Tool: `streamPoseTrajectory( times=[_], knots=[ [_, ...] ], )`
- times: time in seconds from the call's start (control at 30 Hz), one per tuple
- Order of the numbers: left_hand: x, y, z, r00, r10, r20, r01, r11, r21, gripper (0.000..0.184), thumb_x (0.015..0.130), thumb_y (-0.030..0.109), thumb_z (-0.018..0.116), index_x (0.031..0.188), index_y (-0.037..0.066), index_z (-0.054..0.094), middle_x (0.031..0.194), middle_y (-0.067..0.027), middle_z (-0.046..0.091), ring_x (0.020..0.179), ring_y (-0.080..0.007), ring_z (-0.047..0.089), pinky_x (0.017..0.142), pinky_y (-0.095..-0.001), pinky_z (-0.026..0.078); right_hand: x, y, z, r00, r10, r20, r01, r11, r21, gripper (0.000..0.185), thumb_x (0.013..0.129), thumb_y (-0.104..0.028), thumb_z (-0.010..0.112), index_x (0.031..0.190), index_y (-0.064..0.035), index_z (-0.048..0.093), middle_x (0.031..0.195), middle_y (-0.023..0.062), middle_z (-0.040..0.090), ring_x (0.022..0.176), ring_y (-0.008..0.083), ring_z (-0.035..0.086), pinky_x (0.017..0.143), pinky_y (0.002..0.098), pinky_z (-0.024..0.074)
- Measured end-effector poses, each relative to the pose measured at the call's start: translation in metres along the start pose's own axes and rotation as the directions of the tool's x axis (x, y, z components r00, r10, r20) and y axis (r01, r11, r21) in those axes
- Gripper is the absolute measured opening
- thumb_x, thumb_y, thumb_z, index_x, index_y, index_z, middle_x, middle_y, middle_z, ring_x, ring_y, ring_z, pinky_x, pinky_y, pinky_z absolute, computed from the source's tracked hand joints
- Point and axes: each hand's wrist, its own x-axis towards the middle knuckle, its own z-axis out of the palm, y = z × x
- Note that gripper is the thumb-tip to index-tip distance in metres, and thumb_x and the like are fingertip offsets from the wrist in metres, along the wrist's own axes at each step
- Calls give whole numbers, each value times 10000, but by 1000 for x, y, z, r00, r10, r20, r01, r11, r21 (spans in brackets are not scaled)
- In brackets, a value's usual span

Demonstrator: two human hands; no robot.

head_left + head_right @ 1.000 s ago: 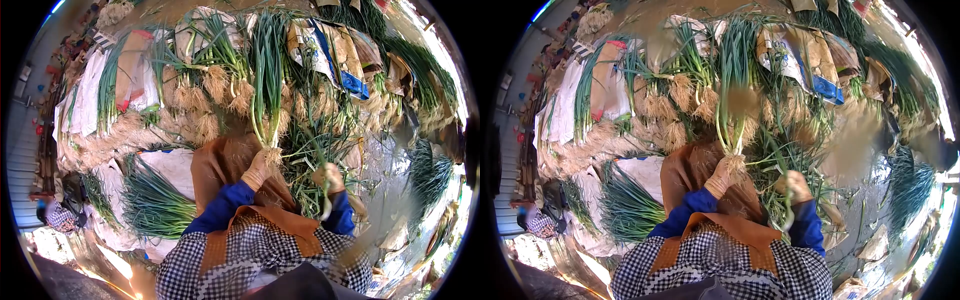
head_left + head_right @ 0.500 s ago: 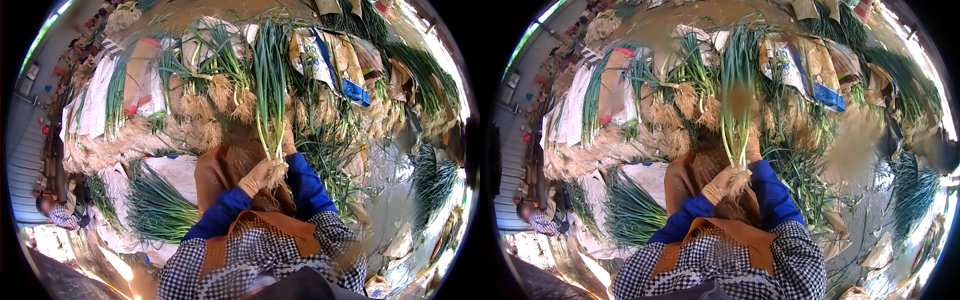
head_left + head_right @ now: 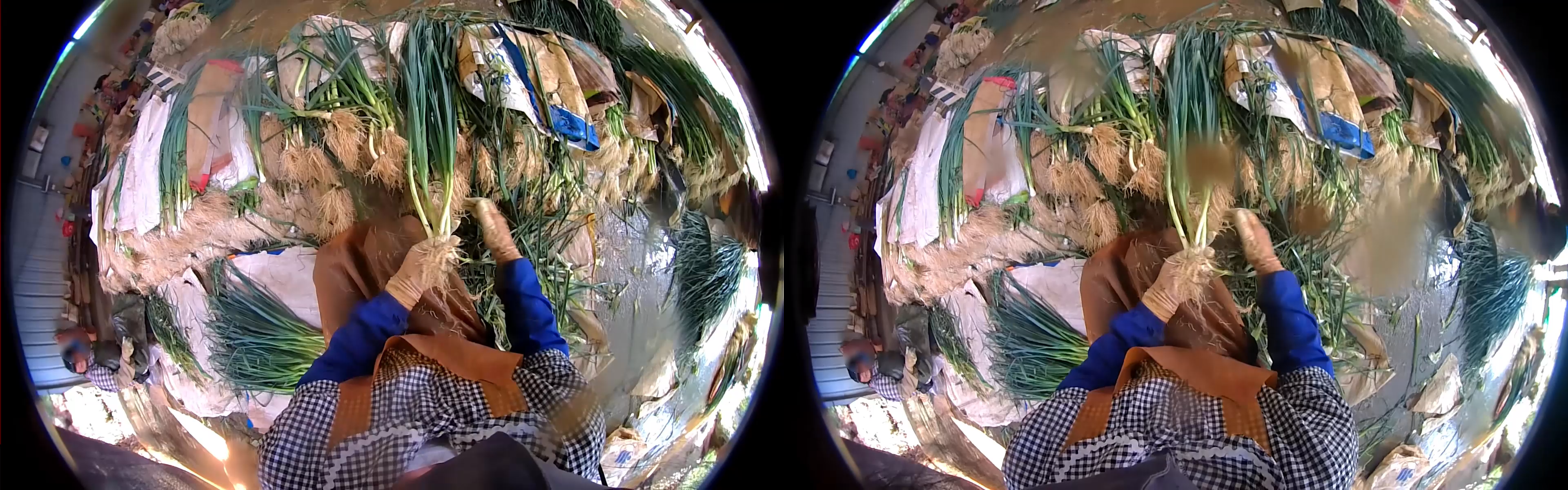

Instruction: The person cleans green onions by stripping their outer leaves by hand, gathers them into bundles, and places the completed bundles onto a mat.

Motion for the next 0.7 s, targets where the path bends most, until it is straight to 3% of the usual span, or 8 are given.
streamPoseTrajectory(
  times=[0.1,0.17,0.23,0.33,0.4,0.43,0.53,0.7],
  knots=[
    [-2,8,27,960,45,-275,6,983,184,260,877,93,483,1078,-63,535,928,-152,615,726,-187,618,551,-290,534,-39,13,15,908,-76,412,198,944,-264,425,938,-382,375,991,-5,564,794,112,588,669,203,524,665,368,433],
    [-9,32,34,996,82,-21,-77,982,173,301,854,58,524,1135,-49,512,865,-133,608,732,-172,615,525,-225,527,-60,-34,9,837,508,205,-350,784,-513,432,924,-406,387,934,-23,587,758,128,573,612,224,508,614,375,434],
    [-22,54,73,986,50,159,-68,992,108,433,836,52,549,1252,60,430,861,-106,582,809,-197,606,618,-255,563,-71,-12,-31,750,613,248,-298,648,-701,409,904,-414,414,914,-66,629,806,125,609,660,254,555,643,375,452],
    [-35,68,130,957,206,204,-253,938,238,483,836,52,532,1289,107,373,890,-92,553,892,-228,581,693,-351,578,-95,98,-107,690,485,536,473,258,-842,335,879,-369,432,1011,-125,620,964,110,636,848,268,612,742,374,491],
    [-27,80,142,908,162,386,-269,932,242,465,846,50,504,1284,104,356,911,-102,554,855,-218,591,688,-363,588,-27,65,-82,759,476,444,284,372,-884,301,878,-348,458,930,-89,603,939,119,622,834,283,603,726,375,487],
    [-26,89,122,943,314,107,-326,822,468,410,839,72,546,1230,37,427,940,-117,595,868,-243,594,673,-311,564,-1,11,-58,949,160,272,117,623,-773,314,874,-351,476,872,-59,592,882,142,621,815,289,600,704,394,476],
    [-2,79,81,926,355,-131,-267,857,440,268,858,50,474,1107,-49,476,971,-157,578,729,-163,605,539,-253,536,100,-48,-3,967,-244,-76,93,614,-784,335,886,-350,469,895,-53,623,906,125,650,832,299,612,730,405,463],
    [2,76,40,965,260,38,-257,906,337,526,862,51,500,1350,72,306,895,-71,525,804,-180,550,571,-258,493,212,-43,42,957,237,-169,-220,207,-953,454,760,-514,576,967,-119,664,1024,68,638,939,267,609,759,365,485]
  ],
)
